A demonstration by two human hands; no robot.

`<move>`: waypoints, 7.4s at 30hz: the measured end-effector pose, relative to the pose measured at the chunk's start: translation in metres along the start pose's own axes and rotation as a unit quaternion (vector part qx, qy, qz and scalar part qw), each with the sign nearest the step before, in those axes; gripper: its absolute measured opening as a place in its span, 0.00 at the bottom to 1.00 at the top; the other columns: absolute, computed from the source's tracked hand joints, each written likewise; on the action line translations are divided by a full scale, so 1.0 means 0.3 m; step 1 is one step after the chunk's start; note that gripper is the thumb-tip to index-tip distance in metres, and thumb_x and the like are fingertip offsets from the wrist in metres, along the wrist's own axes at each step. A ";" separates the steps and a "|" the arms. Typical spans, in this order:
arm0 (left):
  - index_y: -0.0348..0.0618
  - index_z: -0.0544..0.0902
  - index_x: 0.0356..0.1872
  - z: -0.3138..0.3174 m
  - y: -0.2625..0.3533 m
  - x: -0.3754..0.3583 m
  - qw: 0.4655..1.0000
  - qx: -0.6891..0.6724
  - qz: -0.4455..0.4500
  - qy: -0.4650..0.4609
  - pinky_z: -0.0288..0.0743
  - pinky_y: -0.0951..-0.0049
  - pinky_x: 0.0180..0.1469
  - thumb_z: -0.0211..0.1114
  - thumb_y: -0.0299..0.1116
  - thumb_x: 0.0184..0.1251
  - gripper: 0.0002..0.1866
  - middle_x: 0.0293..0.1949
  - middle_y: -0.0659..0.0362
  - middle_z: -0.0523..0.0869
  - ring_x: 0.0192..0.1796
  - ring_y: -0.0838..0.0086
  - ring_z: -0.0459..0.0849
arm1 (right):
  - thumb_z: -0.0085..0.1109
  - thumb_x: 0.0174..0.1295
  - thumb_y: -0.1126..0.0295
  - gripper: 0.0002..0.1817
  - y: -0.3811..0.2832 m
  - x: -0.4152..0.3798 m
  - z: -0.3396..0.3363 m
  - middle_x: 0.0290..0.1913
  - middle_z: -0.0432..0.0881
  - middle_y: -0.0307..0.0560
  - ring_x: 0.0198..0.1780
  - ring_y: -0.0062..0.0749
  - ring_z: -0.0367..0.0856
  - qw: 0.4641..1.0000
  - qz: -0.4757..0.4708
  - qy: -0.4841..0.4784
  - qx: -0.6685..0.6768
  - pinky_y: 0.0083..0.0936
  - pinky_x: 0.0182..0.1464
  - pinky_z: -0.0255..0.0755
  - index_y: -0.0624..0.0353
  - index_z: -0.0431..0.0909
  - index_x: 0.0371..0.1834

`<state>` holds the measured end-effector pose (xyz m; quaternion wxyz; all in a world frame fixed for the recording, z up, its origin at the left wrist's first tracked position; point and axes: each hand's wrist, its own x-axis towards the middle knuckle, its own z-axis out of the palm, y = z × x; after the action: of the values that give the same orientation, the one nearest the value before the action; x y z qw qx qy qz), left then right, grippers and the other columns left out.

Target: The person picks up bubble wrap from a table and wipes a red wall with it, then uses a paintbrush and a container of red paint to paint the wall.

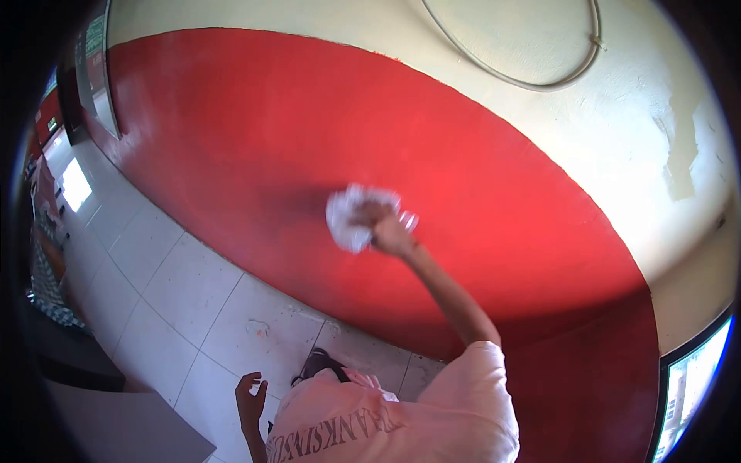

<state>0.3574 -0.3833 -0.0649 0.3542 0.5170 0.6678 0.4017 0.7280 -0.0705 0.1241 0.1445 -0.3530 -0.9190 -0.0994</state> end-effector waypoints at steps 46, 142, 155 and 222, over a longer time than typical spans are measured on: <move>0.65 0.62 0.59 0.281 1.555 1.025 0.485 0.087 0.870 0.031 0.57 0.42 0.63 0.60 0.42 0.54 0.29 0.58 0.59 0.66 0.64 0.52 0.61 | 0.48 0.61 0.50 0.30 -0.076 0.230 -0.296 0.55 0.70 0.53 0.62 0.49 0.62 0.686 0.360 0.633 -0.017 0.46 0.58 0.63 0.59 0.63 0.60; 0.51 0.76 0.47 -1.106 0.505 2.222 0.738 -0.100 0.667 -0.032 0.70 0.58 0.55 0.64 0.36 0.52 0.18 0.56 0.57 0.72 0.57 0.61 0.71 | 0.51 0.54 0.68 0.29 -0.268 2.184 0.760 0.65 0.62 0.45 0.69 0.38 0.55 0.988 0.101 -0.083 -0.081 0.44 0.66 0.52 0.54 0.62 0.63; 0.49 0.79 0.38 -1.200 0.491 2.309 0.640 -0.119 0.758 -0.050 0.76 0.66 0.47 0.65 0.32 0.53 0.10 0.51 0.61 0.75 0.48 0.67 0.78 | 0.44 0.59 0.60 0.27 -0.345 2.282 0.978 0.68 0.59 0.45 0.71 0.39 0.51 0.920 0.159 -0.037 0.356 0.41 0.70 0.46 0.51 0.63 0.64; 0.48 0.56 0.67 -0.761 0.359 2.732 0.531 0.204 0.808 -0.152 0.55 0.55 0.67 0.56 0.33 0.58 0.34 0.69 0.58 0.53 0.69 0.56 0.52 | 0.51 0.54 0.46 0.18 -0.306 1.873 1.002 0.54 0.67 0.41 0.67 0.55 0.54 0.863 0.244 0.261 -0.357 0.63 0.62 0.44 0.37 0.73 0.45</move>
<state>0.0226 0.3924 0.0823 -0.1403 0.9478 -0.0352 0.2843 0.2086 0.2963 0.0234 0.2631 -0.5545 -0.6337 -0.4710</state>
